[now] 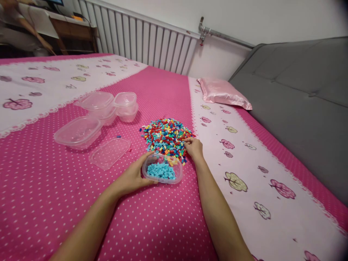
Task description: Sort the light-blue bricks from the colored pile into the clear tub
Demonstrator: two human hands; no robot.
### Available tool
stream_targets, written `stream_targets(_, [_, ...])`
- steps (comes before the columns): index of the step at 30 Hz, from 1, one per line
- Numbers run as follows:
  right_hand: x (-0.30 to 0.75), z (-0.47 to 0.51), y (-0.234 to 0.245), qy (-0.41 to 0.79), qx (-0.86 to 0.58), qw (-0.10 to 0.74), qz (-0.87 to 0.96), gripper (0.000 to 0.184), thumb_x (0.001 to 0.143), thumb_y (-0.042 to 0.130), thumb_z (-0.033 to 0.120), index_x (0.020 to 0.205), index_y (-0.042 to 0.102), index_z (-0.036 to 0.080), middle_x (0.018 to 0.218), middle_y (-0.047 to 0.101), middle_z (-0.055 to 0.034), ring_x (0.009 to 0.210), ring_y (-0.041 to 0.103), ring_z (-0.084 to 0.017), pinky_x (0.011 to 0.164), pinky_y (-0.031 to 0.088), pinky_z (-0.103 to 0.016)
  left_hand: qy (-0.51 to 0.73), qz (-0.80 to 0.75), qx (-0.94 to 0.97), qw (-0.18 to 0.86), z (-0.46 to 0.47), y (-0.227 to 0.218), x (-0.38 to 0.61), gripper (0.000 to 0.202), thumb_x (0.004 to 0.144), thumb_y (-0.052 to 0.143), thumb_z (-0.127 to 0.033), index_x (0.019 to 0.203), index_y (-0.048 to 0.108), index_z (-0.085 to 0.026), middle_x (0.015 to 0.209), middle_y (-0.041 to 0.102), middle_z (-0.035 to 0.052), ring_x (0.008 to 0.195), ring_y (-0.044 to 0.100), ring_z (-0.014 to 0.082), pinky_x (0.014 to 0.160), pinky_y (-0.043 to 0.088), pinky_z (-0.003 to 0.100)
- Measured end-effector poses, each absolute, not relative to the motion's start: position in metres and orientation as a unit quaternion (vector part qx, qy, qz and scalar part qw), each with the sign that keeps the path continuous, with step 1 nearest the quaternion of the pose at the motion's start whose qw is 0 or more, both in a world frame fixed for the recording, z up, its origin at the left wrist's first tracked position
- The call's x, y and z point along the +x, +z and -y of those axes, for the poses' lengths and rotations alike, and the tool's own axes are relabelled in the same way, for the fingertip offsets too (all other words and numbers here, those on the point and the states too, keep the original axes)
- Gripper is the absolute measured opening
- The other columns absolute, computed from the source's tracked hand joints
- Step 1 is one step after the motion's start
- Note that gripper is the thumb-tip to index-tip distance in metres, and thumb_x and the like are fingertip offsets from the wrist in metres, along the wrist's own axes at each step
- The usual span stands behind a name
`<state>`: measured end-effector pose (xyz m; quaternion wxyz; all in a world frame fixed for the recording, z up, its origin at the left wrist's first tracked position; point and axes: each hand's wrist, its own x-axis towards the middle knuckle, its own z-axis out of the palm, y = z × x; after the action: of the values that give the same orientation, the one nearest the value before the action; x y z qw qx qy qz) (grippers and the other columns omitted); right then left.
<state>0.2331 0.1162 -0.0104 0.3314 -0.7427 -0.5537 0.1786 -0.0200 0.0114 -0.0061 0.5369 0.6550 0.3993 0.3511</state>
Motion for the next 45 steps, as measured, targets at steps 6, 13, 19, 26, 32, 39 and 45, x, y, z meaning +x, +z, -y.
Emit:
stream_targets(6, [0.232,-0.113,-0.007,0.141,-0.747,0.282,0.585,0.026,0.071,0.053,0.018,0.088,0.072,0.020,0.075,0.068,-0.0001,0.076,0.062,-0.017,0.077,0.045,-0.027,0.345,-0.400,0.669,0.522,-0.012,-0.008,-0.021,0.088,0.067,0.079,-0.029,0.140,0.031,-0.020,0.140,0.047,0.0168,0.125,0.049,0.0297,0.108,0.035,0.046])
stream_targets(13, [0.236,-0.114,-0.013,0.146,-0.726,0.302,0.600,0.022,0.070,0.052,0.018,0.084,0.068,0.021,0.071,0.062,0.0024,0.071,0.058,-0.015,0.069,0.042,-0.025,0.345,-0.399,0.663,0.531,-0.012,-0.008,-0.021,0.087,0.068,0.078,-0.030,0.140,0.031,-0.021,0.141,0.046,0.0165,0.126,0.049,0.0293,0.107,0.036,0.046])
stream_targets(19, [0.234,-0.116,-0.014,0.183,-0.725,0.346,0.566,0.013,0.068,0.056,0.022,0.076,0.066,0.020,0.067,0.061,0.0025,0.068,0.058,-0.015,0.070,0.042,-0.027,0.346,-0.398,0.662,0.533,-0.012,-0.011,-0.022,0.087,0.068,0.078,-0.029,0.140,0.030,-0.021,0.142,0.045,0.0162,0.127,0.048,0.0285,0.108,0.036,0.045])
stream_targets(26, [0.238,-0.119,-0.008,0.445,-0.590,0.569,0.361,0.018,0.057,0.065,0.021,0.073,0.057,0.018,0.057,0.052,0.0068,0.050,0.043,-0.008,0.048,0.035,-0.020,0.347,-0.380,0.662,0.545,-0.012,-0.006,-0.020,0.082,0.069,0.078,-0.029,0.138,0.034,-0.022,0.140,0.048,0.0144,0.126,0.049,0.0282,0.106,0.039,0.043])
stream_targets(32, [0.242,-0.121,0.005,0.538,-0.524,0.606,0.262,0.015,0.058,0.057,0.012,0.064,0.045,0.019,0.050,0.043,0.0084,0.042,0.032,-0.004,0.037,0.026,-0.015,0.346,-0.377,0.666,0.542,-0.012,-0.005,-0.020,0.080,0.070,0.077,-0.029,0.137,0.035,-0.021,0.139,0.049,0.0140,0.125,0.050,0.0282,0.105,0.040,0.042])
stream_targets(39, [0.241,-0.116,0.014,0.603,-0.486,0.598,0.206,0.009,0.062,0.049,0.009,0.065,0.047,0.018,0.059,0.054,0.0019,0.047,0.046,-0.005,0.042,0.041,-0.013,0.346,-0.381,0.667,0.539,-0.013,-0.009,-0.021,0.082,0.069,0.077,-0.028,0.138,0.034,-0.023,0.139,0.049,0.0135,0.126,0.049,0.0291,0.107,0.039,0.046])
stream_targets(45, [0.243,-0.113,0.018,0.646,-0.419,0.627,0.119,0.009,0.060,0.047,0.010,0.062,0.045,0.018,0.062,0.057,-0.0008,0.060,0.058,-0.009,0.051,0.049,-0.016,0.341,-0.378,0.674,0.535,-0.012,-0.008,-0.021,0.078,0.071,0.076,-0.029,0.137,0.036,-0.024,0.138,0.050,0.0126,0.125,0.049,0.0297,0.106,0.039,0.047])
